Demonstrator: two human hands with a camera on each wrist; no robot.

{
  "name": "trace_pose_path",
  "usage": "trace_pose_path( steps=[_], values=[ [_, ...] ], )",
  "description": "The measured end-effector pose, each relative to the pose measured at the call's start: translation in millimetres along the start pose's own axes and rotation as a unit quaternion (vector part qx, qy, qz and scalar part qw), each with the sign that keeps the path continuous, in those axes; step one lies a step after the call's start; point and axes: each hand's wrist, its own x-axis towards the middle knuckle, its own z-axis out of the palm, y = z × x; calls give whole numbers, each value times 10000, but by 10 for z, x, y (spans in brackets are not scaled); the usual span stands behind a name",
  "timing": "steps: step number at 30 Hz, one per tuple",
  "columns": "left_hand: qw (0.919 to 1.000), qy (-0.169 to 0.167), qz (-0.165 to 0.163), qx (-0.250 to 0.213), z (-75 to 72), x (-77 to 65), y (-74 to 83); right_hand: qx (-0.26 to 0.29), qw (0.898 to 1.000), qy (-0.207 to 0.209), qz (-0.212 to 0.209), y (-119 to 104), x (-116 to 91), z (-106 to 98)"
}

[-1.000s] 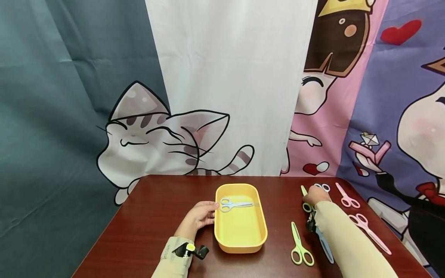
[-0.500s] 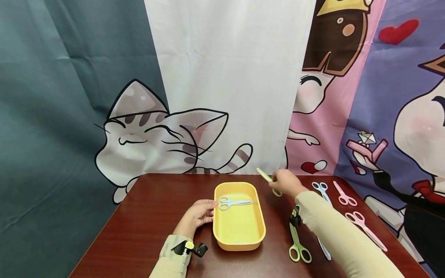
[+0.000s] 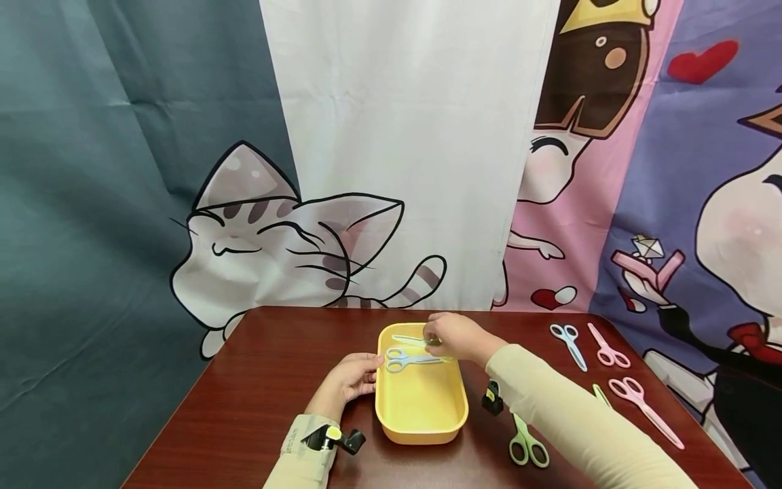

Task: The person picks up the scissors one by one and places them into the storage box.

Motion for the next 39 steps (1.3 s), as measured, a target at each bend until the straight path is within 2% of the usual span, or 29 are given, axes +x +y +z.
trace_pose_path(
  steps=[5, 12, 26, 39],
  values=[
    [10000, -37, 11, 7, 0, 1, 4, -36, 9996, -207, -191, -103, 22, 88],
    [10000, -42, -7, 9, 1, 22, 14, -257, 9981, -554, -115, -144, 0, 273],
    [9999, -82, -52, -96, -7, 20, -1, -365, 9966, -651, -350, -148, -17, 597],
    [9999, -119, -31, -51, -15, 25, -13, -424, 9973, -576, -137, -129, -6, 722]
  ],
)
